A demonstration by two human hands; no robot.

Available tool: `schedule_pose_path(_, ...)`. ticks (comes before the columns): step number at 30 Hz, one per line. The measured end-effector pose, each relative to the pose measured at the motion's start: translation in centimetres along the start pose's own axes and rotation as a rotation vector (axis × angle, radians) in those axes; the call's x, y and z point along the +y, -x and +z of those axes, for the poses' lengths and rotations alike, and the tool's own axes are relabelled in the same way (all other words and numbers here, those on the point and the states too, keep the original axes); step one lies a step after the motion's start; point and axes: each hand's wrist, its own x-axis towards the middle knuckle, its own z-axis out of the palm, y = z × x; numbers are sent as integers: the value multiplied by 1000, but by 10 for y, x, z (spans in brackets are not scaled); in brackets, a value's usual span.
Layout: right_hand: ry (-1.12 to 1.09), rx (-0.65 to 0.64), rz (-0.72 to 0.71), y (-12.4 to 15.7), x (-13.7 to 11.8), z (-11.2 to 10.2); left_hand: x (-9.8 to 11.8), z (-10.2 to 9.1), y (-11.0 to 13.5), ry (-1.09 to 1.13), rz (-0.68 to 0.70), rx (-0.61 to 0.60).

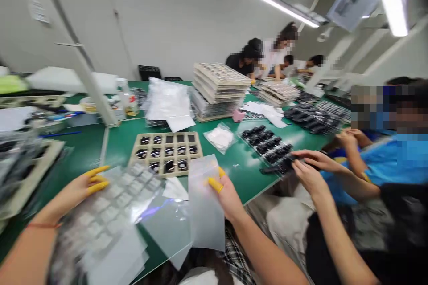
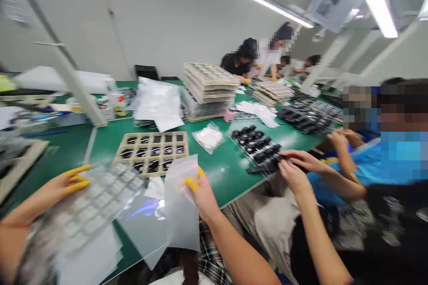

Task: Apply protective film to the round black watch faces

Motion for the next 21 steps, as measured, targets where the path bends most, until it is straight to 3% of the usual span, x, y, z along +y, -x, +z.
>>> schedule_pose_path(3,-35,-146,-72,-12,-18,36,-10,-11,19,128,124,25)
schedule_pose_path(7,-102,-153,-212,-28,-24,89,-12,-19,18,292,149,187)
schedule_pose_path(9,-56,-184,-113,-37,-4,115,-16,-21,17,330,147,268)
schedule_pose_path(11,51,-247,75,-48,31,133,-24,-21,15,355,133,326)
schedule_pose_path(13,176,-289,213,-59,74,140,-31,-20,12,370,115,359)
schedule_pose_path(16,321,-239,230,-71,128,135,-39,-21,9,377,83,345)
schedule_pose_path(18,373,-197,183,-74,150,127,-42,-26,11,373,40,293)
schedule_pose_path(21,454,-128,54,-75,159,120,-44,-36,16,369,-40,184)
